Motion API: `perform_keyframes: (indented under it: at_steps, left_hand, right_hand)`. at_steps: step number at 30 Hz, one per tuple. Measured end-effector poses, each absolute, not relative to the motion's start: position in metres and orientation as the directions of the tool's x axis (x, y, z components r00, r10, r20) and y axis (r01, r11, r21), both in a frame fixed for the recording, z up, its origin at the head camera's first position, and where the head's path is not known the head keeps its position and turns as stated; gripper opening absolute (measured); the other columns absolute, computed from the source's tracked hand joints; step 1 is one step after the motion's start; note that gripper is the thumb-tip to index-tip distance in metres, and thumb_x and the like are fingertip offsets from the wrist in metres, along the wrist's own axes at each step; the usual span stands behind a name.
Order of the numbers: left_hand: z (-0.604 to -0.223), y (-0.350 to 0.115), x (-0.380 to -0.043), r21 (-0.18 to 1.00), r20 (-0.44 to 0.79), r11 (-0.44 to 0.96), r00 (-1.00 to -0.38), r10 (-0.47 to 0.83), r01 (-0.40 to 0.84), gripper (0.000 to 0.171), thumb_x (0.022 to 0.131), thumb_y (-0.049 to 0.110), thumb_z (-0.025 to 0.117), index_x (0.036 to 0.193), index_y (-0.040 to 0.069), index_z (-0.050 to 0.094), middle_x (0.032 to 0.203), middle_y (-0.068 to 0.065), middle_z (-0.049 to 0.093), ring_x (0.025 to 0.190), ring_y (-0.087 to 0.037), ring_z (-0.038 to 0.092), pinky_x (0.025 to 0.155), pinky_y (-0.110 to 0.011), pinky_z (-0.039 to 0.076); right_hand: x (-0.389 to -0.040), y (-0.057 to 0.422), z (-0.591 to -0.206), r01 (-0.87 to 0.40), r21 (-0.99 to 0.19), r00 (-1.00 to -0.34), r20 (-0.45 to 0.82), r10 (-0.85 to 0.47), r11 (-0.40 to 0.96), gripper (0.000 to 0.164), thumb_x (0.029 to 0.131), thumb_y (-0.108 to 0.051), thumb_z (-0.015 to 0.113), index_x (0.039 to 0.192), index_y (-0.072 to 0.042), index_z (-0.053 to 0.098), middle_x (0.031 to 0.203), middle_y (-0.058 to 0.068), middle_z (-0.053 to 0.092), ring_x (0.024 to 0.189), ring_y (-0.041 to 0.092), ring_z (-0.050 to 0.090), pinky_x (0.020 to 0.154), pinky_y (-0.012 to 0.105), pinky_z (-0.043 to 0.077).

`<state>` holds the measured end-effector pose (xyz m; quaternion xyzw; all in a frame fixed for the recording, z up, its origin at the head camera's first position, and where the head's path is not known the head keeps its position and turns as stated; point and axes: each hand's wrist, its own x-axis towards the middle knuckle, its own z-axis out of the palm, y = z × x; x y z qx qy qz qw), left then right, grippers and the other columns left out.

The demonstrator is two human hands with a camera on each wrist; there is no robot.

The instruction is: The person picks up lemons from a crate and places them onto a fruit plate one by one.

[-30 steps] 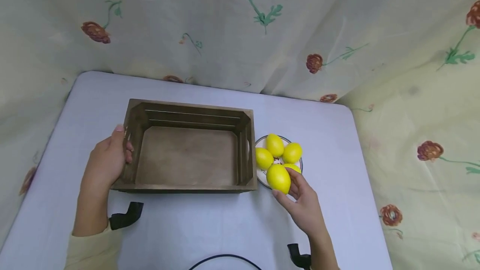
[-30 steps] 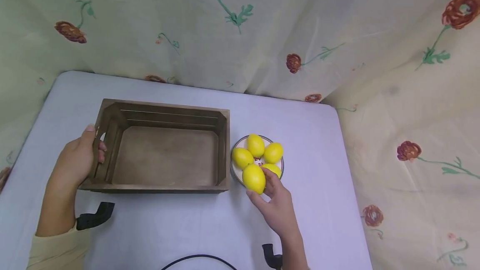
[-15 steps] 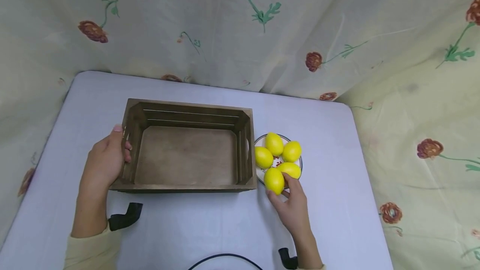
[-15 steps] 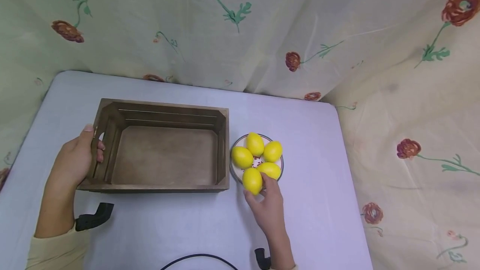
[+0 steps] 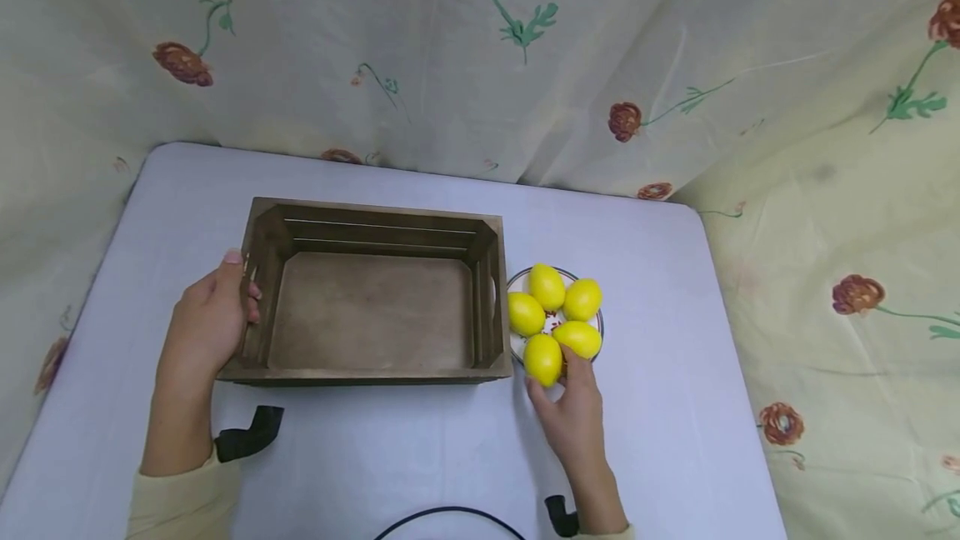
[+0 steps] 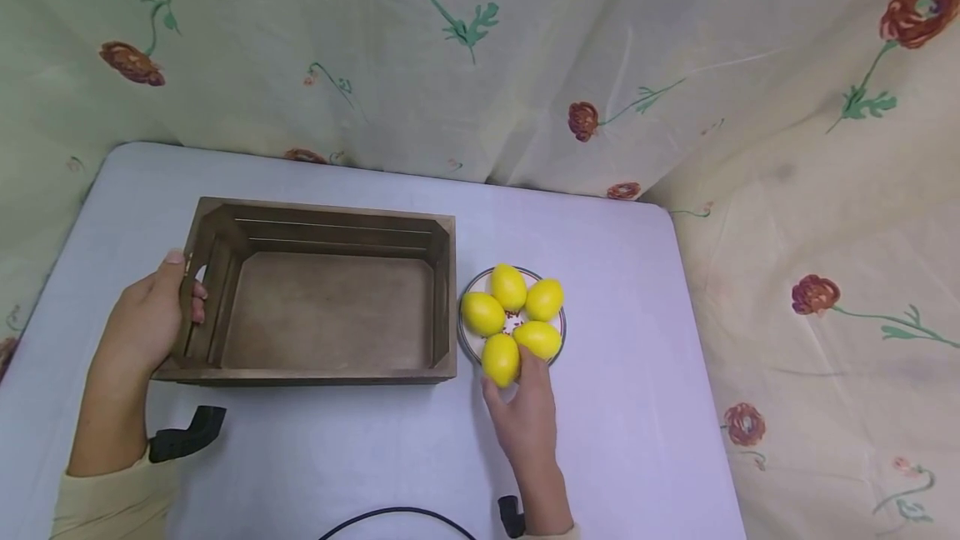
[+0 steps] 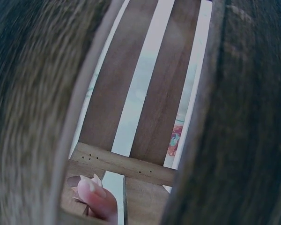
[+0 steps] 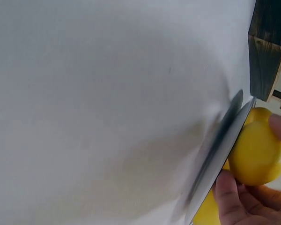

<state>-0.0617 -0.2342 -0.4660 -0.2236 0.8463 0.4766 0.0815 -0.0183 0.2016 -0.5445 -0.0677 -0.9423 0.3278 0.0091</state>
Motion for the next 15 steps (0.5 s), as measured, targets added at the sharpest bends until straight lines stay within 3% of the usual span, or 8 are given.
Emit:
perform_keyframes:
  at_steps: [15]
  left_hand:
    - [-0.4669, -0.2353, -0.0617, 0.777, -0.352, 0.438, -0.889, -0.292, -0.452, 0.078, 0.108, 0.063, 0.015, 0.109, 0.002, 0.063, 0.088, -0.013, 0.062, 0.090, -0.034, 0.053, 0.075, -0.043, 0.037]
  right_hand:
    - [-0.0114, 0.1972, -0.5432, 0.158, -0.634, -0.980, -0.008, 0.198, 0.757, 0.071, 0.087, -0.019, 0.089, 0.142, 0.003, 0.049, 0.134, 0.021, 0.055, 0.118, 0.031, 0.062, 0.097, 0.044, 0.056]
